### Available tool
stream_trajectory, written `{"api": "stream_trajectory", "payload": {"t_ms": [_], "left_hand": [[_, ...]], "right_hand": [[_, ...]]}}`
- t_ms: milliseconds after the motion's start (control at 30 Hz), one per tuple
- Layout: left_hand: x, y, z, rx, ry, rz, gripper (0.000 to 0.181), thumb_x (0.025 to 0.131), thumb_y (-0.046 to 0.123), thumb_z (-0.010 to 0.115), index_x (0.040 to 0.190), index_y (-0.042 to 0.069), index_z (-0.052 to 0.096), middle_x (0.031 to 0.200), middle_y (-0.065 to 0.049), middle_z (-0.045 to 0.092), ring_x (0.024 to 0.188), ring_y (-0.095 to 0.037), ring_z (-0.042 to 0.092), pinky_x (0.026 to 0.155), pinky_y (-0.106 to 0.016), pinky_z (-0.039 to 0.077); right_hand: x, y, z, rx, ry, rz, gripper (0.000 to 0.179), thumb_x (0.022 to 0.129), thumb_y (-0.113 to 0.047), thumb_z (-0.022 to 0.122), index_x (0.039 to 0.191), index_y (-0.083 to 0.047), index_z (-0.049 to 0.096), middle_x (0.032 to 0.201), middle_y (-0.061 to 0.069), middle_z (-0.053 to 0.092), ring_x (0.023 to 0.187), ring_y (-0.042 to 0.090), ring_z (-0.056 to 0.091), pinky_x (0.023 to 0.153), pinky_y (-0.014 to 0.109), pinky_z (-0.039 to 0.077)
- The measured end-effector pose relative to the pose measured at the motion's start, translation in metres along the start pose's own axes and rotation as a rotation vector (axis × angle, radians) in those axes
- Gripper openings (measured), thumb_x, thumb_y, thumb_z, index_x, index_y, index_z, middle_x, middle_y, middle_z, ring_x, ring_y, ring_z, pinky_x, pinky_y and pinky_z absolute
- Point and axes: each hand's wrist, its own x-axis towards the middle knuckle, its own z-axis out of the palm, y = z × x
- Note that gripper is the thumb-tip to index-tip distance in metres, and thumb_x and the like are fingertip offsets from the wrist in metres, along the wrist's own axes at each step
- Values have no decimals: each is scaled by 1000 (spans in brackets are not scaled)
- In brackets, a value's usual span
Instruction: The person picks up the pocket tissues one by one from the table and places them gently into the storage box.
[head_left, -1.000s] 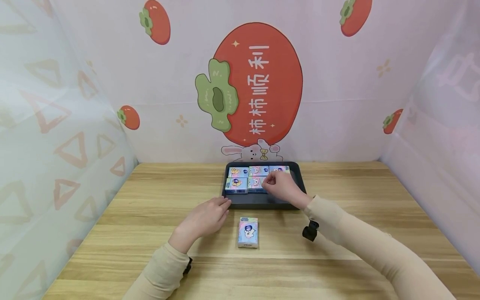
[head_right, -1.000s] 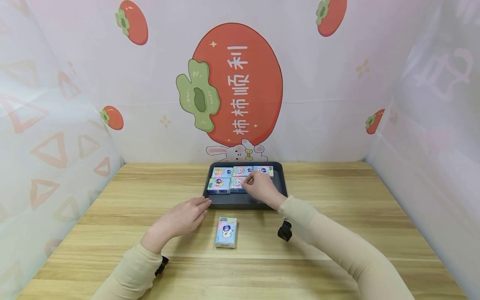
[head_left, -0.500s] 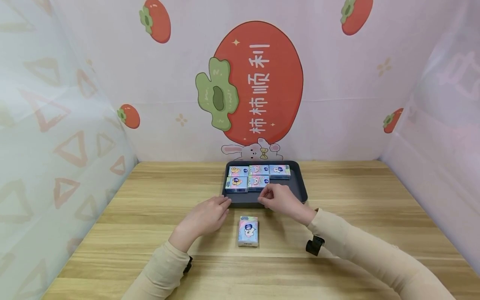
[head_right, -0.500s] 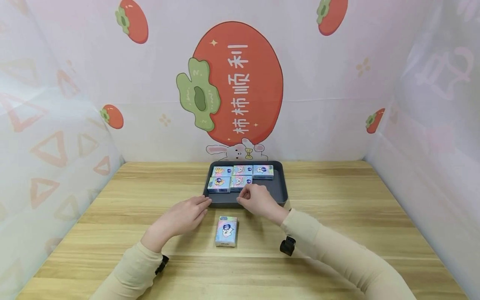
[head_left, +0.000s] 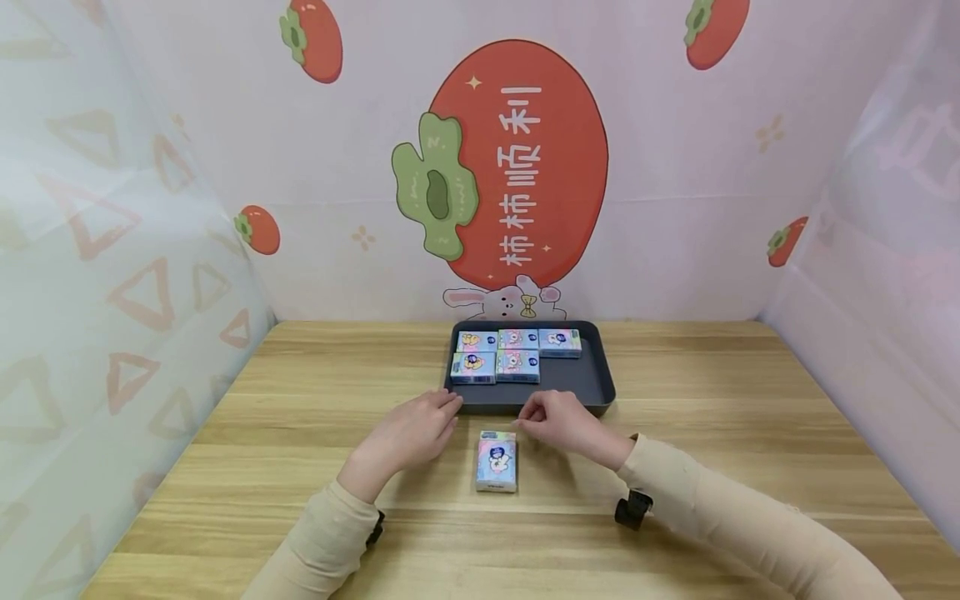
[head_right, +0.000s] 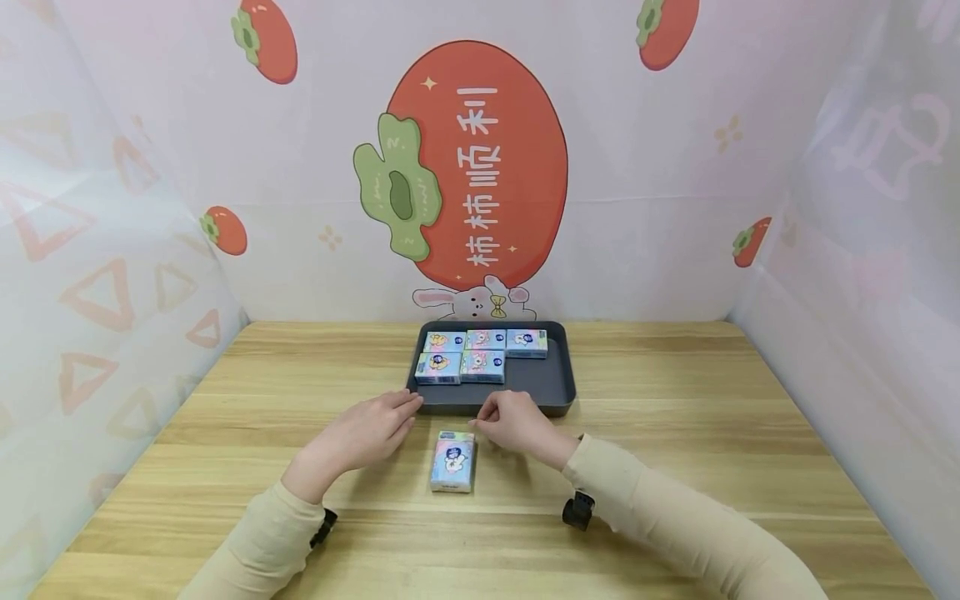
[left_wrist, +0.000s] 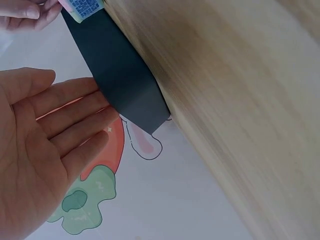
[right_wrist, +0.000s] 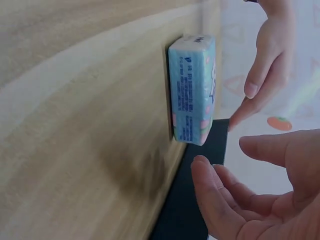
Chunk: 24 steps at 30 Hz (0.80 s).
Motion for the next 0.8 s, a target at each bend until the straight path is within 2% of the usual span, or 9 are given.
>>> {"api": "stream_trajectory", "payload": {"t_ms": [333, 600, 667, 800], "left_hand": [[0, 1, -1, -5, -9, -11, 38, 98, 21, 49, 128, -1, 57, 131, -17, 57, 123, -31, 54, 105, -43, 44], [1, 0, 1, 10, -4, -1, 38, 98, 21, 49, 128, -1, 58, 130, -17, 58, 122, -31, 54, 104, -42, 45], [1, 0, 1, 11, -7, -4, 38, 98, 21, 49, 128, -1, 58, 131, -17, 57, 122, -30, 54, 105, -42, 45], [0, 0, 1, 10, -11, -9, 38, 98, 21, 49, 128, 0, 58, 131, -16, 57, 122, -30, 54, 105, -42, 45]], "right_hand": [[-5, 6, 8, -3, -152, 7, 25, 80, -33, 75, 84, -10, 69, 70, -3, 62, 56, 8, 55, 52, 22, 45], [-6, 6, 14, -44, -194, 17, 33, 76, -42, 77, 87, -12, 70, 76, -5, 63, 67, 9, 53, 57, 22, 44], [-7, 6, 15, -52, -195, 19, 35, 75, -44, 77, 87, -12, 70, 74, -6, 61, 66, 9, 51, 56, 22, 42], [-6, 4, 17, -62, -210, 13, 36, 75, -47, 76, 80, -12, 69, 61, -7, 50, 57, 8, 43, 49, 21, 32]]}}
